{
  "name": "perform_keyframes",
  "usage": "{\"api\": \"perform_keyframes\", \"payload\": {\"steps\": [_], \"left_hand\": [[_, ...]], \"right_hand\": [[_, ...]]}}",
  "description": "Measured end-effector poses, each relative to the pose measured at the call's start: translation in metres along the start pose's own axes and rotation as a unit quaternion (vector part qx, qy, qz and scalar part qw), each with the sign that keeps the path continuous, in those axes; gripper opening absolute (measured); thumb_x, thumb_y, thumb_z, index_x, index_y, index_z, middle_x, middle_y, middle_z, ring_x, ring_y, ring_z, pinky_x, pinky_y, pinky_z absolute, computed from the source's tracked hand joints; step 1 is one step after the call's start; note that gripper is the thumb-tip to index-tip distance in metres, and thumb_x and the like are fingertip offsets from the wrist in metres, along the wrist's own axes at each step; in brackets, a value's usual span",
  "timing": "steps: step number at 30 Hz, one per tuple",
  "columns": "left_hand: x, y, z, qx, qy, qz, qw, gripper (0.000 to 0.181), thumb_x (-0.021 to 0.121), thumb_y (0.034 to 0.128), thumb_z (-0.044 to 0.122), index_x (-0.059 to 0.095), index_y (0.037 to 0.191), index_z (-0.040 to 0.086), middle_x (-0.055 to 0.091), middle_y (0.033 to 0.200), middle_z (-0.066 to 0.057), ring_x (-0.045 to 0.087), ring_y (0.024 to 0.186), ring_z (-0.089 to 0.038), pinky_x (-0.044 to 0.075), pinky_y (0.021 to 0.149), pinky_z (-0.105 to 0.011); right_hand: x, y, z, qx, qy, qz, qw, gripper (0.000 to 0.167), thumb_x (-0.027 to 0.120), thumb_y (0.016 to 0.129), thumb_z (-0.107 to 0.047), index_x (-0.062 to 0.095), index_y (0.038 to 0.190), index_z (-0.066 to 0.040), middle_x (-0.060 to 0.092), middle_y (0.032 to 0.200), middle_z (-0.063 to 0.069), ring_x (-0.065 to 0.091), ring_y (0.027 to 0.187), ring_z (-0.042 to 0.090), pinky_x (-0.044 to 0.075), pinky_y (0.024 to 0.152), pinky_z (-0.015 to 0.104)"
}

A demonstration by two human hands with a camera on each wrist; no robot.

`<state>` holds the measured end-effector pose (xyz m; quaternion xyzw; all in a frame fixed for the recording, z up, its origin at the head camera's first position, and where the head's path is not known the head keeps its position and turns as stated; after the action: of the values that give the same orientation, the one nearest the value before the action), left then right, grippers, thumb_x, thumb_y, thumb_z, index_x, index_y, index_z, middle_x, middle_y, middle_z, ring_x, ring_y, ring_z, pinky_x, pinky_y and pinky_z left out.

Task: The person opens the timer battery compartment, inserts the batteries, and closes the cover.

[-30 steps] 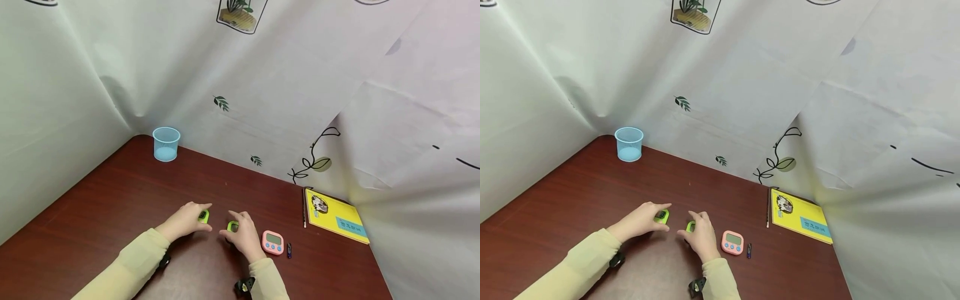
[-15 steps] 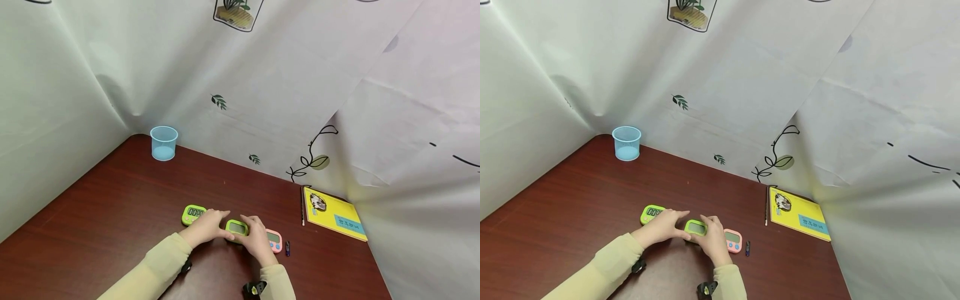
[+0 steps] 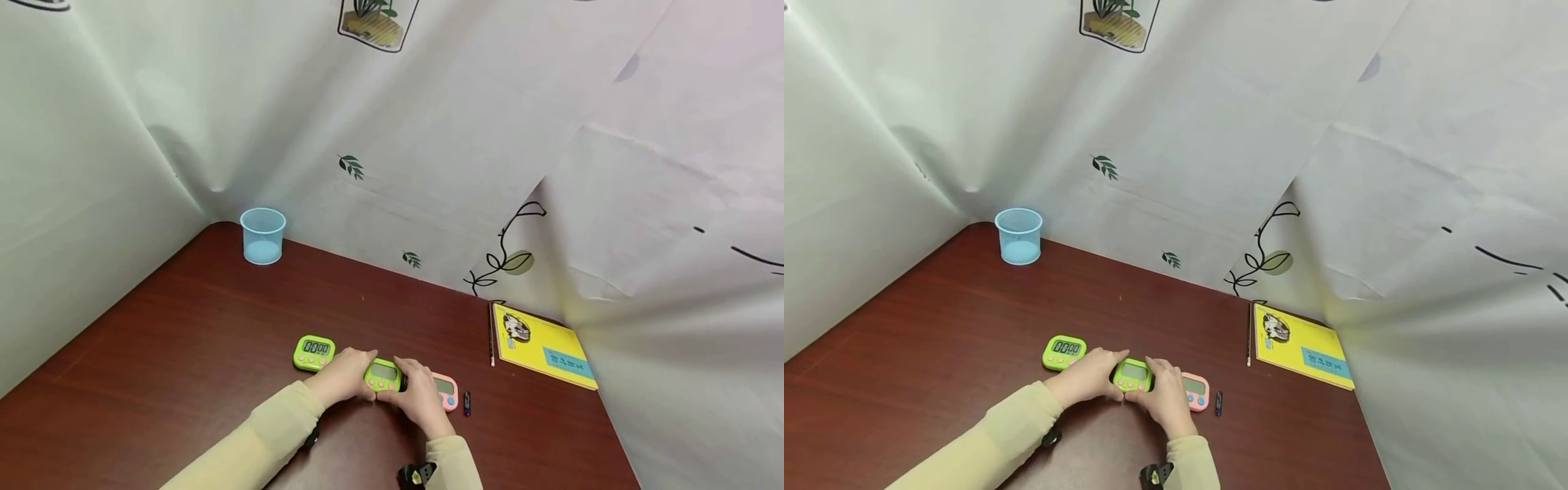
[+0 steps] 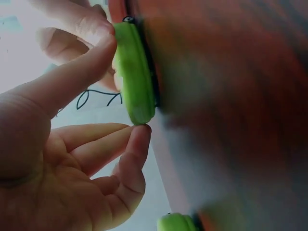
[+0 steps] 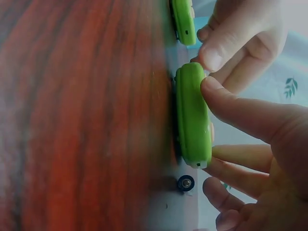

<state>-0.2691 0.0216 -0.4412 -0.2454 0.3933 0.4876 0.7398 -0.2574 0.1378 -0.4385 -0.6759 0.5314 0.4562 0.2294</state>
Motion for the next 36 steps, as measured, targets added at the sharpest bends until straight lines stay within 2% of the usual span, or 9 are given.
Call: {"api": "perform_keyframes", "payload": {"steps": [6, 13, 21, 24, 29, 36], "left_hand": [[0.001, 0.003, 0.0, -0.003, 0.015, 0.014, 0.9998, 0.072, 0.089, 0.0611, 0.021, 0.059, 0.12, -0.01, 0.066, 0.111, -0.02, 0.06, 0.102, -0.036, 0.048, 0.086, -0.043], [0.001, 0.004, 0.003, -0.02, 0.059, 0.004, 0.998, 0.072, 0.09, 0.0586, 0.02, 0.062, 0.119, -0.007, 0.067, 0.111, -0.018, 0.06, 0.101, -0.035, 0.047, 0.086, -0.043], [0.0, 0.004, 0.008, -0.009, 0.113, 0.014, 0.9935, 0.065, 0.091, 0.0571, 0.023, 0.067, 0.111, -0.003, 0.07, 0.1, -0.013, 0.058, 0.088, -0.03, 0.046, 0.081, -0.043], [0.0, 0.004, 0.006, -0.006, 0.104, 0.018, 0.9943, 0.062, 0.091, 0.0565, 0.023, 0.068, 0.108, -0.002, 0.07, 0.096, -0.012, 0.057, 0.085, -0.029, 0.046, 0.079, -0.042], [-0.005, 0.001, 0.001, -0.006, 0.05, 0.03, 0.9983, 0.062, 0.09, 0.0575, 0.02, 0.066, 0.11, -0.001, 0.068, 0.097, -0.012, 0.056, 0.087, -0.029, 0.048, 0.075, -0.043], [-0.021, -0.007, 0.007, 0.042, 0.048, 0.084, 0.9944, 0.064, 0.088, 0.0642, 0.024, 0.063, 0.117, -0.001, 0.069, 0.107, -0.011, 0.055, 0.089, -0.025, 0.045, 0.08, -0.042]], "right_hand": [[-0.003, -0.003, -0.005, -0.038, -0.011, 0.028, 0.9988, 0.066, 0.084, 0.07, -0.032, 0.061, 0.118, 0.007, 0.063, 0.112, 0.02, 0.055, 0.094, 0.033, 0.044, 0.08, 0.043], [0.004, 0.0, 0.004, 0.015, 0.007, -0.009, 0.9998, 0.065, 0.085, 0.068, -0.026, 0.061, 0.122, 0.001, 0.061, 0.112, 0.018, 0.055, 0.102, 0.035, 0.042, 0.087, 0.05], [0.005, 0.0, 0.004, 0.028, 0.007, -0.019, 0.9994, 0.066, 0.085, 0.069, -0.029, 0.061, 0.123, 0.0, 0.061, 0.112, 0.014, 0.055, 0.101, 0.032, 0.044, 0.086, 0.047], [0.004, 0.0, 0.003, 0.019, 0.011, -0.012, 0.9997, 0.065, 0.085, 0.068, -0.028, 0.062, 0.122, 0.0, 0.061, 0.109, 0.013, 0.056, 0.098, 0.029, 0.045, 0.085, 0.044], [0.003, -0.001, 0.004, 0.027, 0.047, -0.007, 0.9985, 0.065, 0.084, 0.071, -0.028, 0.06, 0.125, -0.001, 0.059, 0.111, 0.01, 0.056, 0.09, 0.019, 0.046, 0.078, 0.034], [-0.007, 0.0, 0.0, 0.025, 0.089, 0.019, 0.9955, 0.066, 0.082, 0.074, -0.025, 0.056, 0.13, -0.003, 0.055, 0.114, 0.01, 0.055, 0.086, 0.018, 0.044, 0.066, 0.022]]}}
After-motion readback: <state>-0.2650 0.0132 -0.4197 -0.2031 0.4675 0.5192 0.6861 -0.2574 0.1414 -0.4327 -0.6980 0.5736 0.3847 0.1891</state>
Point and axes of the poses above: each hand's wrist, its own y-axis towards the middle knuckle, its own x-axis out of the palm, z = x × y, the point moved 8 cm from there along y, towards the middle knuckle
